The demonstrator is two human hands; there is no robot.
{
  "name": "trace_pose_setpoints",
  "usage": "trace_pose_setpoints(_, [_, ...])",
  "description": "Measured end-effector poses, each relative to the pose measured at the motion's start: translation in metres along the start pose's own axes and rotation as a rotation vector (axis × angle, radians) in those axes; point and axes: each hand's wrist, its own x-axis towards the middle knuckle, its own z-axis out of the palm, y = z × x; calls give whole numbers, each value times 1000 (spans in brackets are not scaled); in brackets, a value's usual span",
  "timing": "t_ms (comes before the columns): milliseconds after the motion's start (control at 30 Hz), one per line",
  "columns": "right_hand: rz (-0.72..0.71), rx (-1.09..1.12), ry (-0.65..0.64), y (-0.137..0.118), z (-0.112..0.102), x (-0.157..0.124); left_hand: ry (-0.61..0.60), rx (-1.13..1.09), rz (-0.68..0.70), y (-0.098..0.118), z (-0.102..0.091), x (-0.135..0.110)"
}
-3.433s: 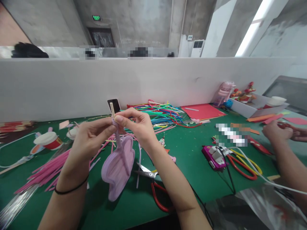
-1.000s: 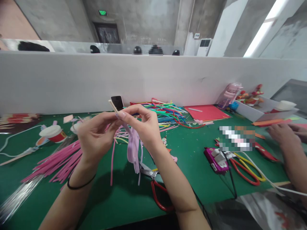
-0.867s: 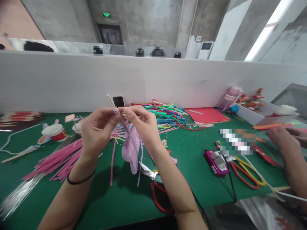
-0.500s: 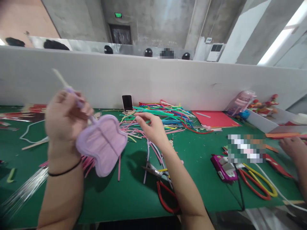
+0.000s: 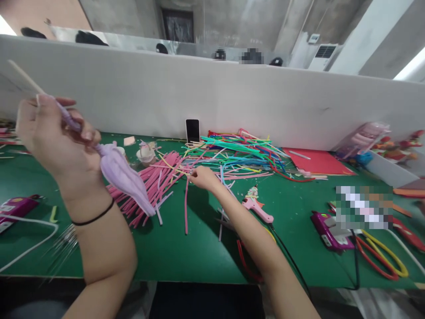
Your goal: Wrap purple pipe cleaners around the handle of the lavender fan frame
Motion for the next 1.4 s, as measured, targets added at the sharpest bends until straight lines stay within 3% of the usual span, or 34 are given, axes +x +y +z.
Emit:
trace_pose_setpoints(233, [-101,25,-168,-25,30,-25,74,47,60,-7,0,3])
trace_pose_setpoints(367, [-101,20,-158,-53,56,-40,11,103,60,-6,3,-2])
trace_pose_setpoints(500, [-96,-49,-162,-81,76,-31,-48,175,77,-3,6,-10])
trace_pose_setpoints(600, [-77,-77,-159,-89,75,-21,-75,216,72,0,7,-14])
trace_pose_setpoints(700, [-79,-65,-188,-74,54,-28,-77,238,42,3,5,-15])
trace_pose_setpoints(833, [-93,6,-242,-28,10,-61,-54,232,1,3,4,-11])
trace_pose_setpoints(900, [-8,102,-233,-2,-11,-74,-43,203,-17,1,6,-9])
trace_pose_setpoints(1000, [113,64,-163,29,-31,-76,-69,148,-21,-3,12,-11])
trace_pose_setpoints(1167, [389,-136,82,65,-33,-45,-137,68,-5,-10,27,-20])
trace_pose_setpoints(1400, [502,-194,125,78,-8,-11,-254,93,-37,-26,36,-30])
